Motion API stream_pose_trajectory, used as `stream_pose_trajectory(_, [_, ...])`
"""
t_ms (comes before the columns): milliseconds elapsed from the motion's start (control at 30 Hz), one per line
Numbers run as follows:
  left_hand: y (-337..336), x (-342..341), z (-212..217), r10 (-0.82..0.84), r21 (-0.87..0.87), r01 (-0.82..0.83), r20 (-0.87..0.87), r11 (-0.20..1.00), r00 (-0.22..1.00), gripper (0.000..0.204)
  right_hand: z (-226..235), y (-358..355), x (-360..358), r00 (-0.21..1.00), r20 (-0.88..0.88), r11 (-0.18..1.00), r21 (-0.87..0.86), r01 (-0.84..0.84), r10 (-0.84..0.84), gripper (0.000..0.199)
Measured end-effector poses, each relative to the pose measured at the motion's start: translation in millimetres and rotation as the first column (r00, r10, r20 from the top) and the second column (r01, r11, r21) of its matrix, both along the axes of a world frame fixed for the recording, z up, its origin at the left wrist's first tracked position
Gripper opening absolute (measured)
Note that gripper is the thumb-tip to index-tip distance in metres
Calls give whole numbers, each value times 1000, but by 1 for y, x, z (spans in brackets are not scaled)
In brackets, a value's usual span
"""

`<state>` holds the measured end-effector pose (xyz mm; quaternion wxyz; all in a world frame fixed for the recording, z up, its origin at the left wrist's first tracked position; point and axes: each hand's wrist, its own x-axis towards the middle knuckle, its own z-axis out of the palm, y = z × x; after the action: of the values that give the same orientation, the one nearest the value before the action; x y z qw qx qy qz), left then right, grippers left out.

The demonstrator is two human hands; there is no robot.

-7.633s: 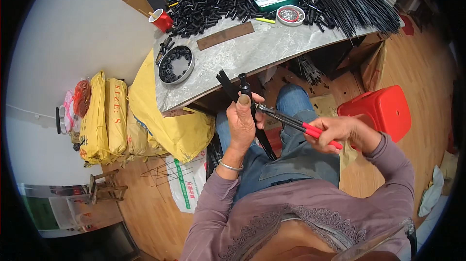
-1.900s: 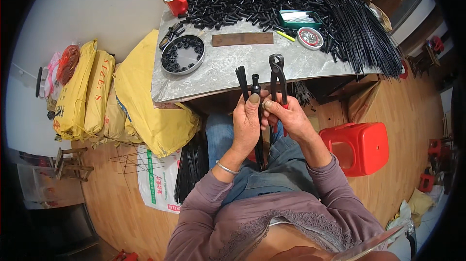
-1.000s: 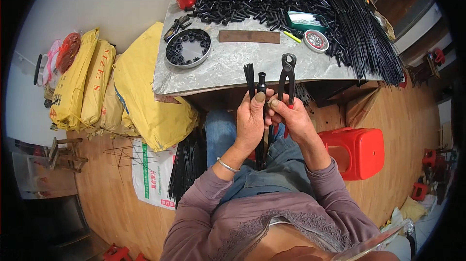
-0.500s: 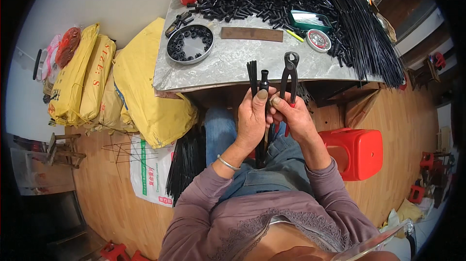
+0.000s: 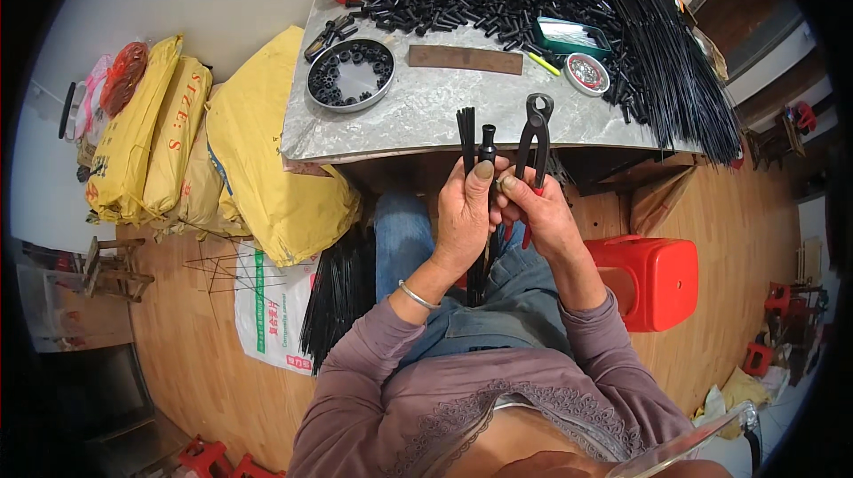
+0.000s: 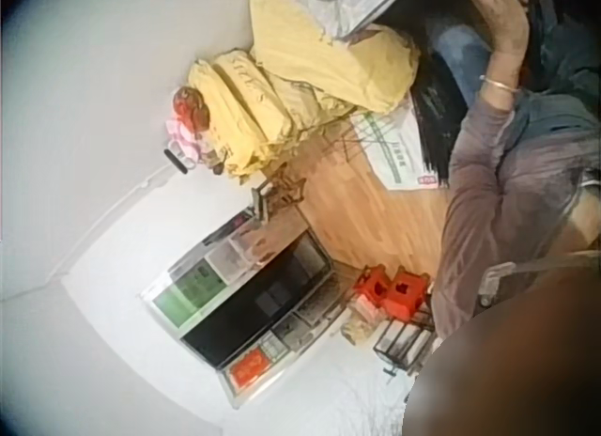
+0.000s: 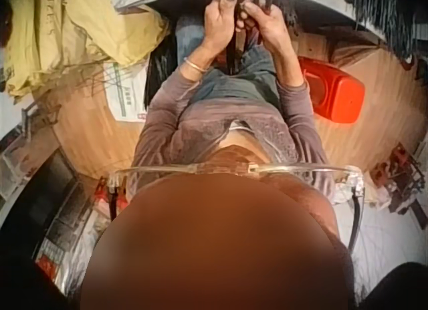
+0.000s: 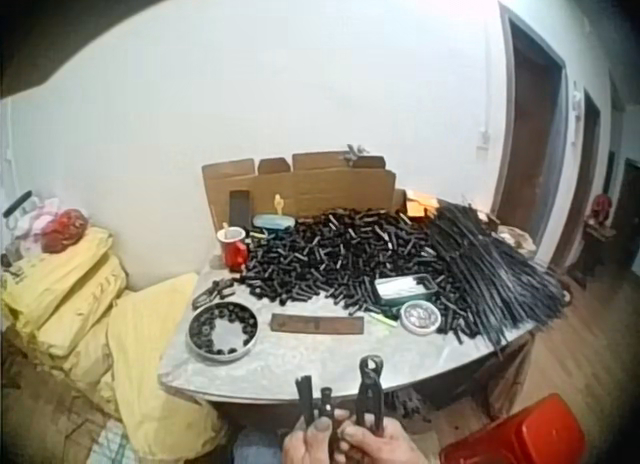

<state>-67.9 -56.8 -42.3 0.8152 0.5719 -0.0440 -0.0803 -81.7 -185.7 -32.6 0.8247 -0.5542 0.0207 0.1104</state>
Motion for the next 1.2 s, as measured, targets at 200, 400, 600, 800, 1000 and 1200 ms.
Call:
stream_pose_trajectory(200, [0, 1, -2, 3, -5, -2, 15, 1000, 1000, 41, 3, 2, -1, 1000, -3, 1000, -9, -4, 4, 34])
stream_pose_trajectory(400, [0, -1, 0, 4, -17, -4, 10, 1000, 1000, 40, 6, 4, -3, 1000, 3, 1000, -7, 30, -30, 18])
stream_pose_trajectory(600, [1, -1, -1, 7, -8, -7, -2, 1000, 1000, 40, 4, 4, -1, 1000, 9, 999, -42, 20, -19, 19])
stream_pose_trajectory(800, [2, 0, -3, 4, -17, -4, 7, 1000, 1000, 41, 2, 6, -1, 999, 9, 999, -11, 40, -40, 22])
stream_pose_trajectory(1000, [2, -1, -3, -31, 46, 28, 72, 999, 997, 47, 1, 5, -2, 998, 19, 998, -6, 64, -64, 22])
stream_pose_trajectory(1200, [1, -2, -4, -7, 72, -1, 119, 997, 993, 40, -1, 6, -5, 994, 47, 994, -44, 97, -95, 21])
